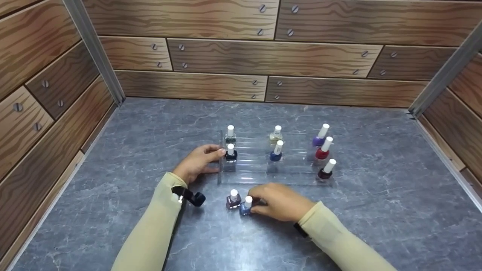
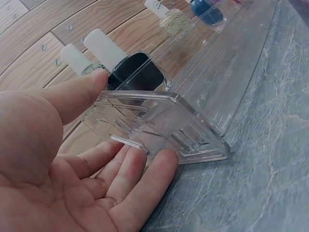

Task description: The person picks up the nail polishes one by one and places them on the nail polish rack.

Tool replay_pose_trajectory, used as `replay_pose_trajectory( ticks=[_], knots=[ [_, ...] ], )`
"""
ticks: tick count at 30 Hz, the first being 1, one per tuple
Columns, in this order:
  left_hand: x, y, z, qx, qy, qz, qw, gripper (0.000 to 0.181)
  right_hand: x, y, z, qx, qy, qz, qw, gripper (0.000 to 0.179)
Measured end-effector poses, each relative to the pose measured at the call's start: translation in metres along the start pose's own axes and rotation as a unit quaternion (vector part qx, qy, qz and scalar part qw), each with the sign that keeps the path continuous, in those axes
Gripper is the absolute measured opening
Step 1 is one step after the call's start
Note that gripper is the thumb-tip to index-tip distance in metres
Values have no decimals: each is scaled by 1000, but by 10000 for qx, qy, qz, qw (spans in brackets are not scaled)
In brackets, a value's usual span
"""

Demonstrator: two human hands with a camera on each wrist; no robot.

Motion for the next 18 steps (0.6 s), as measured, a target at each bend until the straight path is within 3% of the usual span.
replay_pose_trajectory(
  ticks=[6,10,12,15,18],
  knots=[
    [0,0,0,9,43,21,10000,55,-1,1,0,-80,167,-127,9997,11],
    [-1,1,0,3,27,58,10000,56,-23,-5,-11,159,0,37,9999,10],
    [-1,2,1,-15,29,70,10000,56,-43,-8,-19,241,-324,212,9990,11],
    [-2,3,1,-20,35,63,10000,56,-79,-11,-34,171,-1191,608,9909,17],
    [-2,1,1,-2,26,84,10000,56,-116,-14,-50,68,-2387,939,9665,21]
  ],
)
Point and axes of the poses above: each hand's wrist, its own z-axis towards the middle knuckle, its own x-axis out of the palm, y = z × x, the point moved 10 cm from there along z, towards the middle knuckle, and after that the axes turned 15 degrees about -x, right-handed, at the moved point
